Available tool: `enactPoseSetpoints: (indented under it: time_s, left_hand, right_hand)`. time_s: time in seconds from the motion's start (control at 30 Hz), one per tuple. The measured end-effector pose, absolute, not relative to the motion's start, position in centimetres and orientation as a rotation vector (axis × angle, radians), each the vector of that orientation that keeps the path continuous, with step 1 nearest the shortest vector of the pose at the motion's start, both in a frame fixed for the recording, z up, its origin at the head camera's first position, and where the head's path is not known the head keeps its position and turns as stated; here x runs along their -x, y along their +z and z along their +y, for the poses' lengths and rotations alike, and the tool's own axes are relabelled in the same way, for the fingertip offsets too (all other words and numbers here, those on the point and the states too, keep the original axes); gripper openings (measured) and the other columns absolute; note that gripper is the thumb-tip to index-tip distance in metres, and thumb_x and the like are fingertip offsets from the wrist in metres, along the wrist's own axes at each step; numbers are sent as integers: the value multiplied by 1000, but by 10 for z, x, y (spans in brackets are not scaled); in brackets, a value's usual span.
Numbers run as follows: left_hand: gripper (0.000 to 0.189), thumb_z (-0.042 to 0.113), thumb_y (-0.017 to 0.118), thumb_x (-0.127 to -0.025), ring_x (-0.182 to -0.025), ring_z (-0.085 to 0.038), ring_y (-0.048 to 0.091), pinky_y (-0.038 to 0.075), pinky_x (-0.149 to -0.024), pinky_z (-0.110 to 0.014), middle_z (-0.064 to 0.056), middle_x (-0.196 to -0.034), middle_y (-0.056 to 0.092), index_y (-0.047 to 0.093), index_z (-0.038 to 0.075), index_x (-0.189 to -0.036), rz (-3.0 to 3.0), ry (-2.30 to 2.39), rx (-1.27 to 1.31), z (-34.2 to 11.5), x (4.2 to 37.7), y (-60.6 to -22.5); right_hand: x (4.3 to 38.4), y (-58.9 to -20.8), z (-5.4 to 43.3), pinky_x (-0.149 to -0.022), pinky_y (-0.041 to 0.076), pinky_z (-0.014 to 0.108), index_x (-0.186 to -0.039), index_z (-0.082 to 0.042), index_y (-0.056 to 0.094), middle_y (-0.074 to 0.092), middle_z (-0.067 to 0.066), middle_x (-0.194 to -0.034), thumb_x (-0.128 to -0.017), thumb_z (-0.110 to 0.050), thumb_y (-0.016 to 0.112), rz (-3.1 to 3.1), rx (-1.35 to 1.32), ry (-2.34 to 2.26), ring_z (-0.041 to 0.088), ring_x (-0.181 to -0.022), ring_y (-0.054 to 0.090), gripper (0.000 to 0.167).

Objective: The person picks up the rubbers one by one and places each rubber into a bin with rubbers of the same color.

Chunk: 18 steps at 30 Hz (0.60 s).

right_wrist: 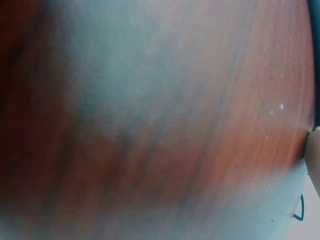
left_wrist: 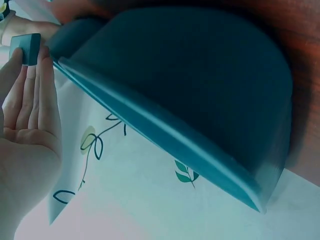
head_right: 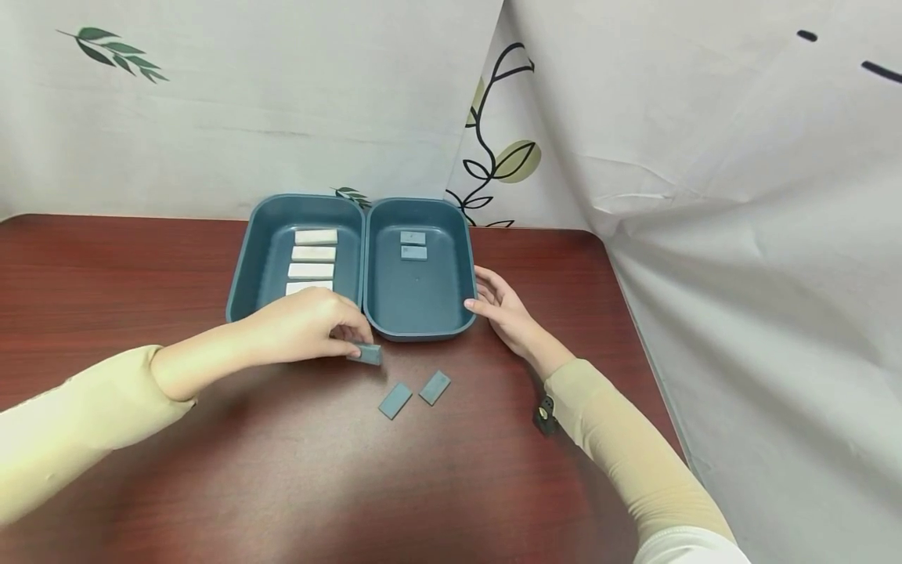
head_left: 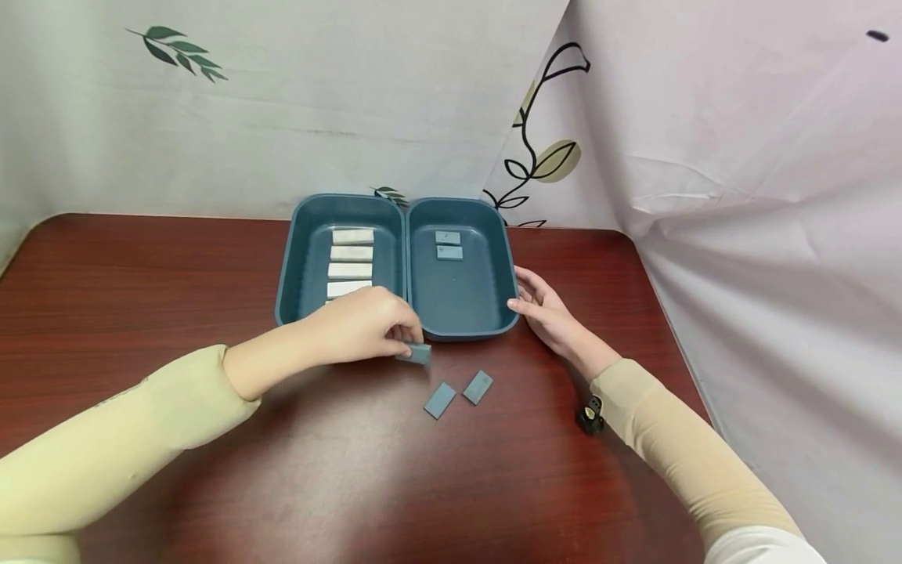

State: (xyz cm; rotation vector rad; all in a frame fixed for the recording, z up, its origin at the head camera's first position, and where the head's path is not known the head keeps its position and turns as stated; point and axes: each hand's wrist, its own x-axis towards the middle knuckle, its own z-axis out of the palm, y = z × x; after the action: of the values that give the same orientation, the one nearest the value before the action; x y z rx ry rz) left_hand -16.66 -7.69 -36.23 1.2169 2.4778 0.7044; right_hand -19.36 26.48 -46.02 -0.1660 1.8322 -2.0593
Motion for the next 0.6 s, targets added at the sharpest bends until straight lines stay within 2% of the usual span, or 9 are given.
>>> enactPoseSetpoints:
  time_s: [0.23,0.6]
  left_hand:
    - [12,12,87,-89,-85,-10,73,63,-83,-32,3,-93,80,83,13,-100,2521,758,-1137,-72,182,-354]
    - [11,10,85,-91,-90,-17,76,64,-85,-37,-3,-98,82,83,10,-102,2539,796,-1086,-67,212,-349]
  right_hand:
    - [193,-460,264,-107,48,15,-166,0,23,47,0,-155,-102,9,48,1832,167,-2070,3,-135,52,70]
    - [194,-460,264,-108,48,15,-167,0,23,39,11,-164,-102,8,49,1828,183,-2065,5,-137,50,70]
